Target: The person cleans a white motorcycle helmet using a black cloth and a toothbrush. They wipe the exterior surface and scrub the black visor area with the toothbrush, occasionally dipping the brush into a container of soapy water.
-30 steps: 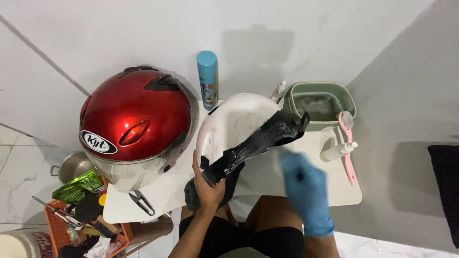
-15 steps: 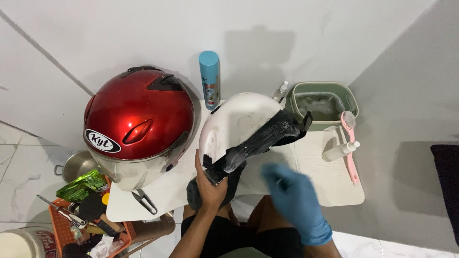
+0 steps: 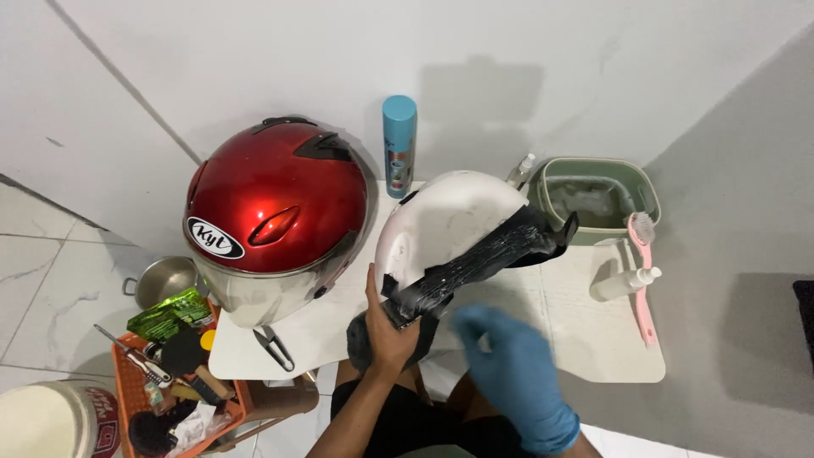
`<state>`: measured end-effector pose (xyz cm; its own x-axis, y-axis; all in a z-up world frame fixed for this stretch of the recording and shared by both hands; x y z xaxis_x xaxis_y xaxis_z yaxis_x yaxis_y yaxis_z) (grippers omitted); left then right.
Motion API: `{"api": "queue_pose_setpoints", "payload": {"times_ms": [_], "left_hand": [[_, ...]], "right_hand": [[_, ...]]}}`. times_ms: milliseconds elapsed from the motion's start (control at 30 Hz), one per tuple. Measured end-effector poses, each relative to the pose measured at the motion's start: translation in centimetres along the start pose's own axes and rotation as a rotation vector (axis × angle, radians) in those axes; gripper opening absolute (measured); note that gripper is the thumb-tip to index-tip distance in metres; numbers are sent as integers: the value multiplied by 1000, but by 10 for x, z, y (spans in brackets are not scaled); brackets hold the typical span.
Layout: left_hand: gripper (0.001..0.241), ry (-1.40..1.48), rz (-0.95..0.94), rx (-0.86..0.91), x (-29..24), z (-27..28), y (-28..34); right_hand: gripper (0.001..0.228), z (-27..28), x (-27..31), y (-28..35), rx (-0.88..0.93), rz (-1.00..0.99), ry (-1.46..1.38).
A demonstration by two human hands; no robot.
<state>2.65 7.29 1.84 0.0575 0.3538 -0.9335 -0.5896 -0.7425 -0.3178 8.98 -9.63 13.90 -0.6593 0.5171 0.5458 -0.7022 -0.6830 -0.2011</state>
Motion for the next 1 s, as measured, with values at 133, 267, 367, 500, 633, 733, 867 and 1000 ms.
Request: {"api": "queue_pose_setpoints", "payload": {"times_ms": [133, 267, 367, 500, 633, 733, 867, 1000], "left_hand": [[98, 48, 67, 22, 7, 0, 2], [94, 39, 67, 39, 2, 1, -2], [97, 52, 104, 44, 10, 1, -1], [106, 49, 90, 65, 1, 1, -3], [98, 49, 68, 34, 0, 4, -3], [98, 21, 121, 37, 12, 0, -4], [97, 23, 43, 16, 8, -1, -2], [95, 45, 58, 34, 11, -5, -4]], "right_hand": [[7, 7, -3, 4, -109, -54, 31], [13, 11, -23, 4, -109, -277, -45], [10, 17, -10, 7, -153, -231, -113], [19, 3, -40, 12, 14, -379, -68], [6, 26, -34, 3, -252, -126, -195], [7, 19, -59, 4, -214, -207, -281], [9, 50, -82, 10, -523, -399, -252], [4, 25, -66, 1, -211, -179, -572]]}}
Point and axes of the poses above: each hand's wrist, its own y-axis away from the middle knuckle, its own z-axis out of the back of the hand, x = y × z, the point moved 8 cm from there along -y, towards the middle knuckle, and after that the axes turned 4 degrees about z, right-handed, at the moved point
